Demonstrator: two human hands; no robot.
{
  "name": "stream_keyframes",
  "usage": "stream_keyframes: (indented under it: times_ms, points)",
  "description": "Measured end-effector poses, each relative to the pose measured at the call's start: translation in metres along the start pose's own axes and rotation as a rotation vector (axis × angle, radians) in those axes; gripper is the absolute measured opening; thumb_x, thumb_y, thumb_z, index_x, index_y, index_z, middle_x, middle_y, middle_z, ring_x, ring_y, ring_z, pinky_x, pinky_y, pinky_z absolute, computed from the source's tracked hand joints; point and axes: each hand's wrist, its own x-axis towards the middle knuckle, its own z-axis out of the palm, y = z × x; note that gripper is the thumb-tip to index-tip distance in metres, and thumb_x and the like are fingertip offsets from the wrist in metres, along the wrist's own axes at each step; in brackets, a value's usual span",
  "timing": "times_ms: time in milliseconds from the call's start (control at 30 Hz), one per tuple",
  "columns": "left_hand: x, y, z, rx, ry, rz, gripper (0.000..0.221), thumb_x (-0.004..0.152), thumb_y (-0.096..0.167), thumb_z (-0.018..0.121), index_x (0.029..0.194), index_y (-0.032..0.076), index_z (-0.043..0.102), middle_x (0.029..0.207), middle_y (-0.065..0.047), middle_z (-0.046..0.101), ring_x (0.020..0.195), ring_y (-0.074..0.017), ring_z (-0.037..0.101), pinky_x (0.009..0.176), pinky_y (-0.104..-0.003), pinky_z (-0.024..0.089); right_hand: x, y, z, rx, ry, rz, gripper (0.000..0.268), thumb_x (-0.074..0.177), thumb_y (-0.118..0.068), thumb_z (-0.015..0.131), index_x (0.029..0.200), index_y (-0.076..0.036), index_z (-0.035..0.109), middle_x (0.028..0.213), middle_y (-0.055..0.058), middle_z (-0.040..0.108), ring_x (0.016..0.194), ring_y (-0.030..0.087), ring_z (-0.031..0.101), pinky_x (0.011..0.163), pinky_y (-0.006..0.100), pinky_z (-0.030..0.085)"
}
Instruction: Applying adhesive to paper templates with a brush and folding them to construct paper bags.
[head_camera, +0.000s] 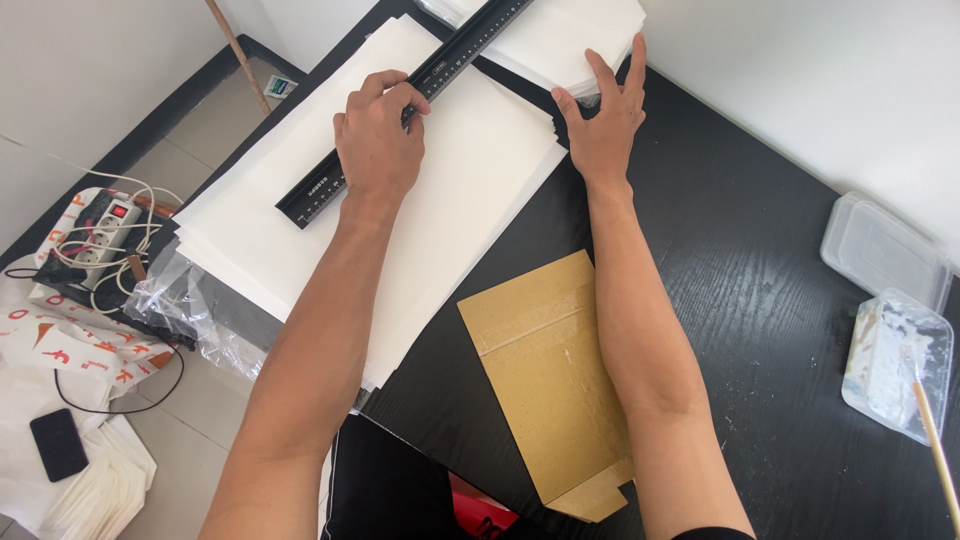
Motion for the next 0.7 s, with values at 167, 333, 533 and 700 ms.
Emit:
stream_keyframes:
  times_ms: [167, 333, 533, 700]
  points:
    - [0.000, 0.000, -0.001, -0.023, 0.005, -0.003, 0.025, 0.083, -0.001, 0.071, 0.089, 0.024, 0.071, 0.127, 0.003, 0.064, 0.099, -0.0258, 0.062, 0.076, -0.046, 0.045, 0.000, 0.001, 0.001, -0.020, 0.016, -0.017, 0.066, 0.102, -0.071, 0.066, 0.144, -0.021, 0.071, 0.168, -0.002, 0.014, 0.141, 0.032, 0.050, 0.101, 0.052, 0.044]
    - [0.001, 0.002, -0.004, -0.036, -0.004, -0.009, 0.024, 0.083, 0.000, 0.070, 0.089, 0.023, 0.071, 0.127, 0.002, 0.065, 0.099, -0.0260, 0.063, 0.076, -0.047, 0.045, 0.001, 0.000, 0.000, -0.002, -0.001, 0.004, 0.062, 0.101, -0.064, 0.076, 0.141, -0.017, 0.073, 0.168, -0.004, 0.013, 0.145, 0.031, 0.045, 0.101, 0.051, 0.043]
    - [0.001, 0.002, -0.005, -0.041, 0.019, 0.000, 0.023, 0.082, -0.001, 0.073, 0.087, 0.021, 0.072, 0.124, 0.000, 0.066, 0.091, -0.0247, 0.066, 0.074, -0.047, 0.046, 0.001, -0.006, -0.004, 0.052, 0.030, 0.026, 0.055, 0.099, -0.042, 0.089, 0.137, -0.007, 0.068, 0.164, 0.001, 0.025, 0.095, 0.016, 0.063, 0.109, 0.050, 0.040]
    - [0.002, -0.002, -0.001, -0.027, 0.025, 0.003, 0.023, 0.083, 0.000, 0.072, 0.085, 0.022, 0.072, 0.126, 0.000, 0.066, 0.089, -0.0233, 0.065, 0.072, -0.045, 0.045, 0.004, -0.013, -0.008, -0.030, 0.044, -0.008, 0.050, 0.096, -0.039, 0.088, 0.132, -0.011, 0.069, 0.149, 0.005, 0.036, 0.138, 0.027, 0.043, 0.106, 0.051, 0.041]
